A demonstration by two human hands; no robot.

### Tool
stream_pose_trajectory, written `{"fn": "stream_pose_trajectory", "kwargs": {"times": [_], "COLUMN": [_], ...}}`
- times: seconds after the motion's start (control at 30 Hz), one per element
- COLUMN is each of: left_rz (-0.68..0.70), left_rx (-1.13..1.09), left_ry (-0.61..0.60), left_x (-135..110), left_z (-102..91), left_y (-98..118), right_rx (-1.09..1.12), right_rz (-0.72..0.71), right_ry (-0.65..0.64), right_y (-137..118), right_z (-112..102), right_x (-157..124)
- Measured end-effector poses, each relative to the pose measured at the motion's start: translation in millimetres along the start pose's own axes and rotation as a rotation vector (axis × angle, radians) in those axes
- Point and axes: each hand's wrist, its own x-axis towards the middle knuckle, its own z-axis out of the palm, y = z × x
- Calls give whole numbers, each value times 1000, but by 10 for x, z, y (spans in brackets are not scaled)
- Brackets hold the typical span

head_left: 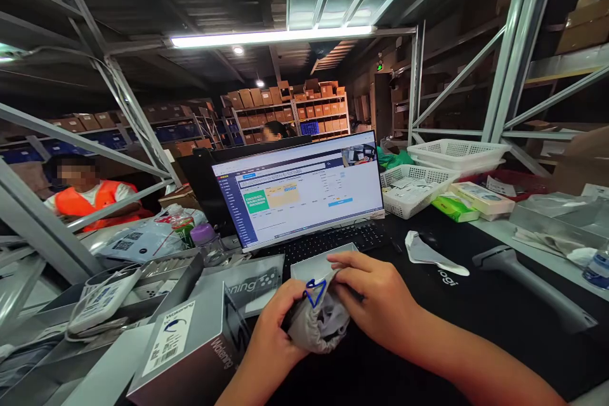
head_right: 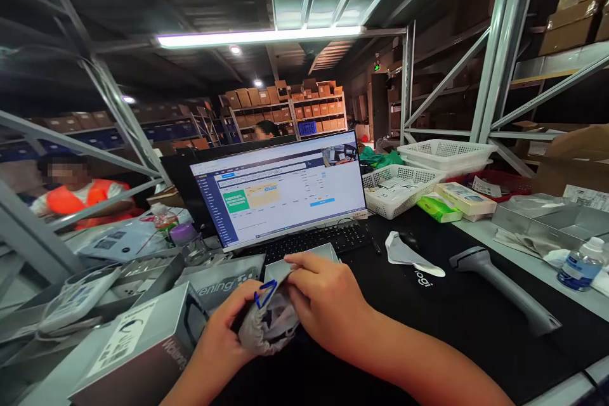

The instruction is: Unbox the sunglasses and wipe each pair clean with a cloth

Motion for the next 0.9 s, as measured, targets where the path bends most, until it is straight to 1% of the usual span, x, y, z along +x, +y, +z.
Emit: {"fn": "stream_pose_trajectory", "kwargs": {"times": [0.07, 0.13, 0.2, 0.27, 0.33, 0.43, 0.53, 0.6, 0.67, 0.77, 0.83, 0.9], "left_rz": [-37, -41, -11, 34, 77, 140, 217, 255, 277, 281, 253, 207], "left_rx": [14, 44, 82, 117, 153, 221, 301, 353, 382, 378, 354, 311], "left_ry": [21, 32, 52, 91, 138, 189, 216, 226, 229, 223, 215, 208], "left_x": [11, 24, 37, 46, 44, 14, -35, -64, -81, -93, -103, -120], "left_z": [-5, -20, -32, -36, -34, -30, -26, -17, -2, 20, 31, 41], "left_y": [1, 10, 29, 60, 96, 136, 148, 158, 179, 218, 231, 220], "right_rx": [92, 145, 125, 69, 16, -33, -108, -131, -98, 3, 76, 153], "right_rz": [-9, 5, 32, 59, 71, 55, 17, 13, 56, 161, 194, 192], "right_ry": [-7, -70, -186, -288, -331, -300, -237, -216, -224, -269, -288, -287], "right_y": [-37, -92, -141, -159, -147, -105, -73, -66, -70, -84, -89, -79], "right_z": [-102, -209, -280, -290, -245, -130, -17, 38, 76, 114, 134, 133], "right_x": [6, 12, 14, 12, 1, -37, -93, -125, -139, -120, -81, -28]}}
